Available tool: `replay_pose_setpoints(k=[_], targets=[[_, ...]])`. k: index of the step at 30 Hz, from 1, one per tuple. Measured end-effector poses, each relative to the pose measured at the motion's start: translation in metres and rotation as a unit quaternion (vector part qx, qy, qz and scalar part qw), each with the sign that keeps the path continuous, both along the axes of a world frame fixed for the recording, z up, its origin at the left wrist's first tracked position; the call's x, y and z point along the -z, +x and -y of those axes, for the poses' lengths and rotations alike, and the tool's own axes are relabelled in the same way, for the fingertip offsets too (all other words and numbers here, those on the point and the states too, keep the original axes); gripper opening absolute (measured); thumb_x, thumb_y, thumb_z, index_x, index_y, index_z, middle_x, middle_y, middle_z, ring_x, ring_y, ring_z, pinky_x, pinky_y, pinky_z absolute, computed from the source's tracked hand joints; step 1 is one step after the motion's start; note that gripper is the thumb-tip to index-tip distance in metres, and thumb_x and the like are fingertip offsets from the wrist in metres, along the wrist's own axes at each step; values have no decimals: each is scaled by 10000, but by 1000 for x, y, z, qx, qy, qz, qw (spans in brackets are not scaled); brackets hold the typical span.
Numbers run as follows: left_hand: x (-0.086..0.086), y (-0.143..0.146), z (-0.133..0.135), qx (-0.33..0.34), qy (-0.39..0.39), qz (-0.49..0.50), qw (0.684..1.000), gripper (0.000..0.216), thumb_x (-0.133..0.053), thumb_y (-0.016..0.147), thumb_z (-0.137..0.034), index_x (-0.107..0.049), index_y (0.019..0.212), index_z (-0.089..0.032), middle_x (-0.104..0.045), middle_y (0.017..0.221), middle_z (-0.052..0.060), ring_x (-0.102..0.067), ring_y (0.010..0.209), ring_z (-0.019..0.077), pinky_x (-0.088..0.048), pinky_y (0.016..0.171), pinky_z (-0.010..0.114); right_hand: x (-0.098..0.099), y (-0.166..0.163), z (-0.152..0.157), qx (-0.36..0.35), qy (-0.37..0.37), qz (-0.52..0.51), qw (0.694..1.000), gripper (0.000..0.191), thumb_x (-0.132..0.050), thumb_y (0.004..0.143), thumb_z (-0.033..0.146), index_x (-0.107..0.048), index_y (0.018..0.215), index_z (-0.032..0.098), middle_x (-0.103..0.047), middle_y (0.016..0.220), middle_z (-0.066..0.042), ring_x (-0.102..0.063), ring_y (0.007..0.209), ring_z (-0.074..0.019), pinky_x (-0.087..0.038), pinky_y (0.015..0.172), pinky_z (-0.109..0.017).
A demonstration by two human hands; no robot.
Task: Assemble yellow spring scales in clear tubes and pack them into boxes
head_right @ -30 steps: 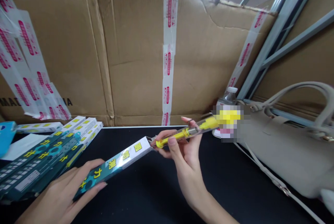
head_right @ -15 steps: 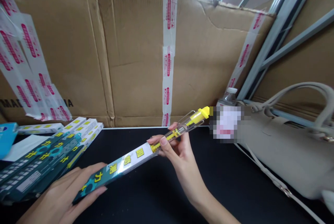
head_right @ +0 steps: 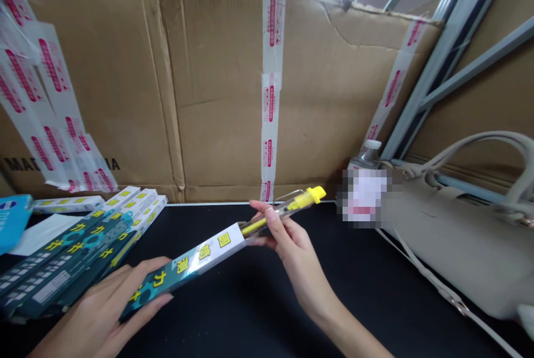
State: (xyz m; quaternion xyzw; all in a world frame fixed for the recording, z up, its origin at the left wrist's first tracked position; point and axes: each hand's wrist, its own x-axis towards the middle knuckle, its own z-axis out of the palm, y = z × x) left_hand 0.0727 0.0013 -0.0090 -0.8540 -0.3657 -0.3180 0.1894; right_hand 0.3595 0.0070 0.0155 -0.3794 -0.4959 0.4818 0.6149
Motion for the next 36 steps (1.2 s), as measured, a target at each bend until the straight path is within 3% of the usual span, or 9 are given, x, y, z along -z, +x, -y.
replay_pose_setpoints(k=[5, 11, 16, 21, 24, 28, 32, 36], targets=[[4, -2, -1, 3, -4, 19, 1000, 392, -328, 1081, -551, -574, 1177, -262, -812, 874, -31, -804, 720, 177, -620, 627, 238, -6, 1, 0, -4, -30, -61, 998, 538, -807, 867, 471, -601, 1332, 295, -754, 911, -23, -727, 875, -195, -608, 711, -283], [3, -1, -2, -7, 3, 21, 1000, 387, -331, 1079, -548, -590, 1150, -268, -815, 868, -32, -803, 697, 186, -628, 606, 259, -2, -3, -1, 14, 5, -41, 999, 333, -816, 849, 491, -747, 1071, 253, -760, 1079, -56, -706, 979, -200, -608, 789, -279], [3, -2, 0, -12, 8, 30, 999, 404, -329, 1076, -556, -606, 1136, -268, -810, 840, -30, -801, 672, 187, -630, 587, 264, 1, -3, 0, 7, -6, -31, 999, 397, -753, 867, 584, -815, 1009, 218, -759, 1070, -76, -683, 953, -196, -582, 819, -277], [2, -1, -1, -4, -6, 38, 999, 384, -351, 1071, -559, -600, 1153, -277, -800, 829, -40, -800, 685, 180, -629, 602, 252, 1, -3, -1, 14, -24, -39, 999, 370, -876, 792, 450, -749, 1096, 282, -766, 912, -8, -694, 888, -163, -567, 799, -249], [2, 0, -2, -1, -6, 55, 998, 383, -362, 1065, -568, -611, 1131, -284, -807, 837, -42, -799, 676, 180, -626, 594, 246, 0, -4, 1, 15, -8, -58, 998, 321, -896, 785, 379, -690, 1019, 304, -762, 909, 12, -706, 889, -164, -568, 786, -256], [2, -1, -1, 1, -22, 63, 998, 388, -379, 1055, -586, -621, 1127, -292, -811, 836, -42, -801, 678, 179, -625, 587, 230, 0, -3, 0, 4, 14, -26, 1000, 217, -829, 847, 418, -719, 919, 246, -712, 1081, -29, -667, 951, -177, -557, 784, -251], [3, -2, -1, -4, -32, 54, 998, 386, -376, 1053, -592, -602, 1144, -293, -814, 855, -39, -806, 695, 184, -638, 600, 244, 1, -1, -3, -6, 23, -28, 999, 357, -651, 934, 582, -722, 887, 236, -696, 993, -48, -651, 935, -210, -554, 794, -298], [5, -3, -1, -2, -31, 50, 998, 370, -359, 1063, -575, -581, 1152, -293, -809, 854, -41, -802, 696, 181, -631, 590, 247, 2, 0, -4, 6, 15, -7, 1000, 312, -665, 940, 549, -713, 901, 243, -671, 882, -15, -622, 833, -176, -521, 757, -271]])
